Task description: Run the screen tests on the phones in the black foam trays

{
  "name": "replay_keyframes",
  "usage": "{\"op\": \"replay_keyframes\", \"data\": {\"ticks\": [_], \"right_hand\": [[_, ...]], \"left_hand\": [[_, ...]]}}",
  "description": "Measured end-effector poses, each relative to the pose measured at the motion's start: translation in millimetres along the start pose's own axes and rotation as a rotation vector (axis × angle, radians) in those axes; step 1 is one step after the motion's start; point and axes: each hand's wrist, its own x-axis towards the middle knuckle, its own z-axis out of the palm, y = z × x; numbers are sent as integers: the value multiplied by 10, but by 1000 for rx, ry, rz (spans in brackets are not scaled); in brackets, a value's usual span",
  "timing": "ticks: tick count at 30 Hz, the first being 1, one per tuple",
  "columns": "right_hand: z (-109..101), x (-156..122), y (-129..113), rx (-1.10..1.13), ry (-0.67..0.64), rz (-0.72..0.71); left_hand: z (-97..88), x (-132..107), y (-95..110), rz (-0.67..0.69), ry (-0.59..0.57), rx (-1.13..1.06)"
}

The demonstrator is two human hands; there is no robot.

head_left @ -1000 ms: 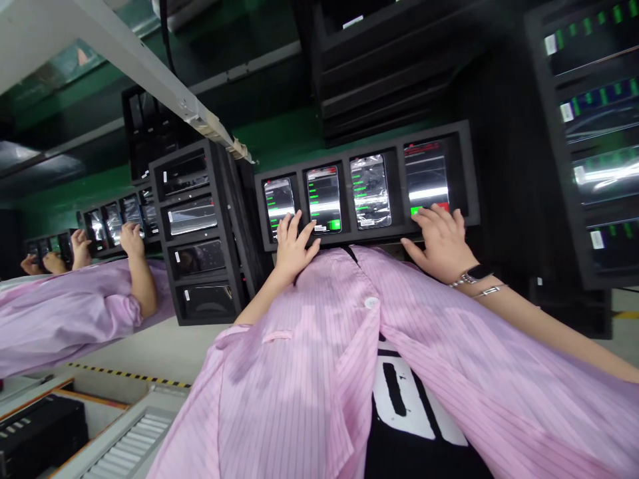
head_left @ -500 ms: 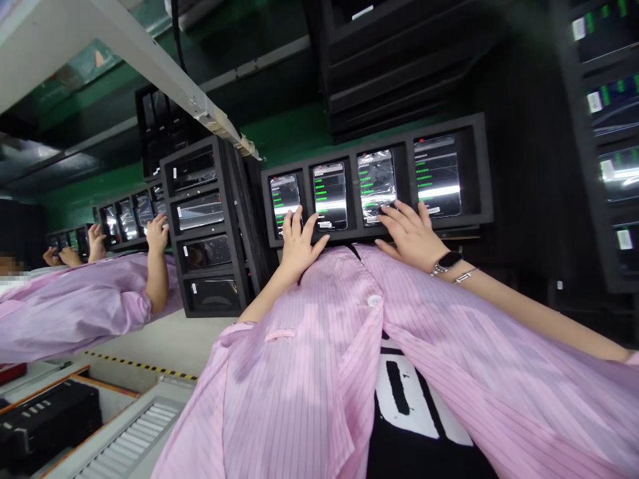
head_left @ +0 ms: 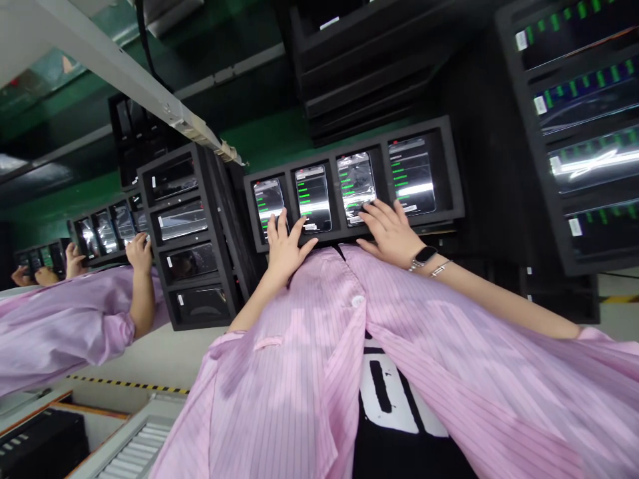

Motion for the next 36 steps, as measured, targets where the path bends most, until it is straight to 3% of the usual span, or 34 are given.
{"op": "replay_keyframes", "data": {"ticks": [5, 10, 21, 25, 29, 34, 36], "right_hand": [[-147, -305, 233, -52, 118, 133], [-201, -482, 367, -71, 130, 210], [-371, -135, 595, 81, 266, 324], [-432, 8, 683, 215, 227, 480], [-452, 175, 708, 340, 188, 561], [-497, 406, 748, 589, 405, 750], [-562, 490, 791, 657, 410, 864]], "left_hand": [[-264, -203, -231, -133, 170, 2], [-330, -352, -459, -203, 111, -13], [-302, -384, -469, -213, 69, 60], [-357, -187, -473, -227, 122, 50], [-432, 181, -444, -330, 70, 144], [-502, 472, -340, -432, 38, 215], [-516, 510, -309, -430, 32, 211]]}}
